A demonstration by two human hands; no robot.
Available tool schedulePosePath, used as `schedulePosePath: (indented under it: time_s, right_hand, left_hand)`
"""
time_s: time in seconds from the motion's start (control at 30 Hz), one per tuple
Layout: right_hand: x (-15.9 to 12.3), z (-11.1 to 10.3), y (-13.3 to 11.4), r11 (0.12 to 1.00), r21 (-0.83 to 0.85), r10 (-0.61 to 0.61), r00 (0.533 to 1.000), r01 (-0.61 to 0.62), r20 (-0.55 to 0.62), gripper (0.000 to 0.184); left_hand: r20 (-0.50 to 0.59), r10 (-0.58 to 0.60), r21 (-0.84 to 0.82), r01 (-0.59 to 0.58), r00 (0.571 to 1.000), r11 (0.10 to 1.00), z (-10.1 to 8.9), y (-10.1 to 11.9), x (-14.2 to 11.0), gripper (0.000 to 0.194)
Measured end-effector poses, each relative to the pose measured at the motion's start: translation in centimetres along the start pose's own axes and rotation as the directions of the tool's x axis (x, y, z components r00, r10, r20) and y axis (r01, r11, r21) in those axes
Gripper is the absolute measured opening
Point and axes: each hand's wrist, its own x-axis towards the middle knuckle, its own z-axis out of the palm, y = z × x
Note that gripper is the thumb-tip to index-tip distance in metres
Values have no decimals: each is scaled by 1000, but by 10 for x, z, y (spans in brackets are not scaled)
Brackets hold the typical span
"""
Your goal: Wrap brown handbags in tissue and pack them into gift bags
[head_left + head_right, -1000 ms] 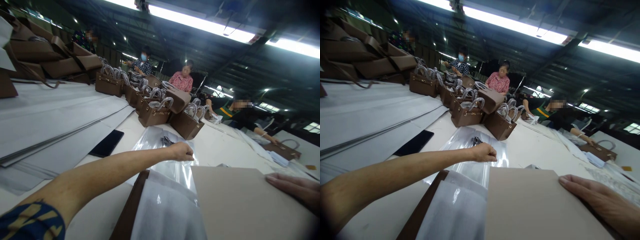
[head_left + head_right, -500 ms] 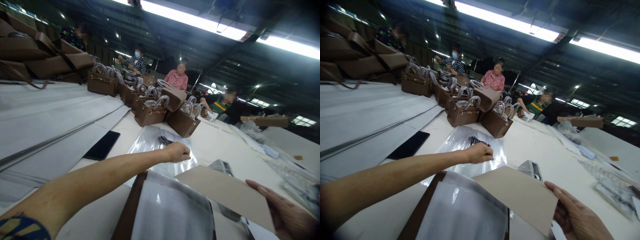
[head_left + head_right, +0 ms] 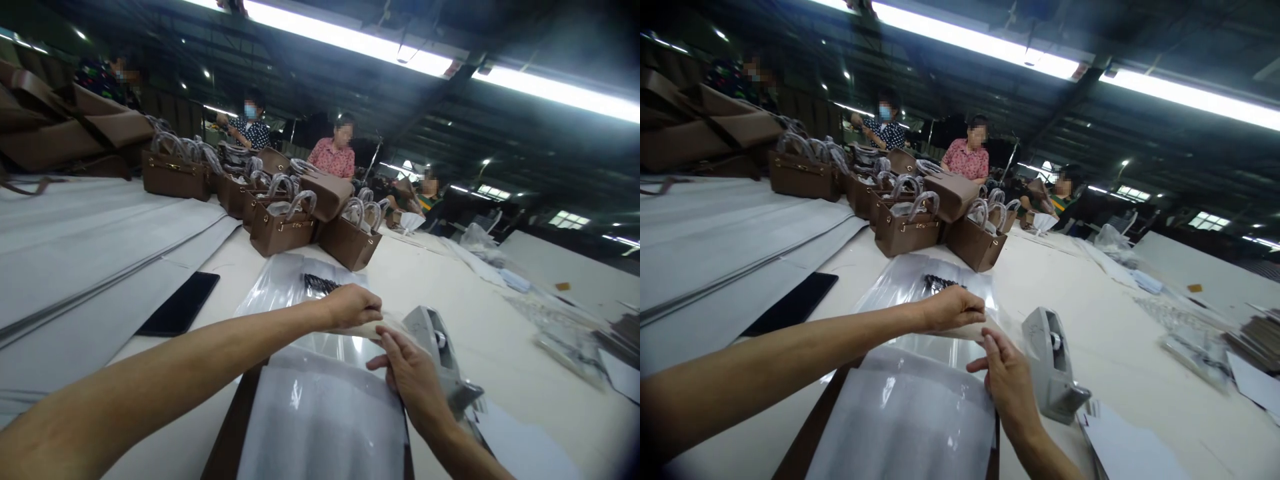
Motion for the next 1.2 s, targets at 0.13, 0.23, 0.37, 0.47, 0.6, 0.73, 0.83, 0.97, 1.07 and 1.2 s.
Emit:
schedulePosePath:
  time_s: [0.13, 0.23, 0.37, 0.47, 0.6, 0.73, 0.83, 0.97, 1.07, 1.2]
  right_hand:
    - [28, 7, -3, 919, -310, -176, 956, 245, 235, 37]
    - [33, -6, -7, 734, -538, -294, 908, 414, 298, 39]
    - [26, -31, -12, 80, -814, -677, 630, 575, 379, 46]
    - [31, -39, -8, -103, -809, -747, 492, 579, 447, 31]
    - [55, -38, -6, -61, -837, -778, 500, 543, 380, 14]
    - [78, -44, -20, 63, -811, -663, 632, 582, 402, 22]
    - [88, -53, -36, 168, -827, -624, 707, 536, 331, 27]
    - [84, -66, -35, 283, -813, -460, 816, 509, 351, 45]
    - [65, -79, -3, 323, -798, -225, 860, 509, 457, 85]
    - [33, -85, 58, 363, -802, -48, 869, 474, 492, 90]
  left_hand:
    - [23, 30, -7, -30, 999, 1000, -9, 2, 2, 15]
    - [30, 25, -8, -25, 999, 1000, -20, -6, -1, 13]
    - [51, 14, -5, -14, 999, 1000, -30, -17, -8, 16]
    - [62, -7, 19, 6, 998, 1000, -29, -19, -14, 18]
    - [62, -71, 85, 66, 996, 994, -27, -13, -30, 20]
    - [114, -205, 182, 182, 972, 966, -34, -5, -61, 74]
    - [198, -369, 290, 306, 908, 907, -39, -7, -81, 84]
    - [244, -446, 289, 374, 861, 881, -44, -25, -97, 65]
    - [273, -427, 221, 376, 862, 900, -48, -45, -113, 62]
    - [320, -340, 205, 286, 884, 936, -52, -69, -147, 54]
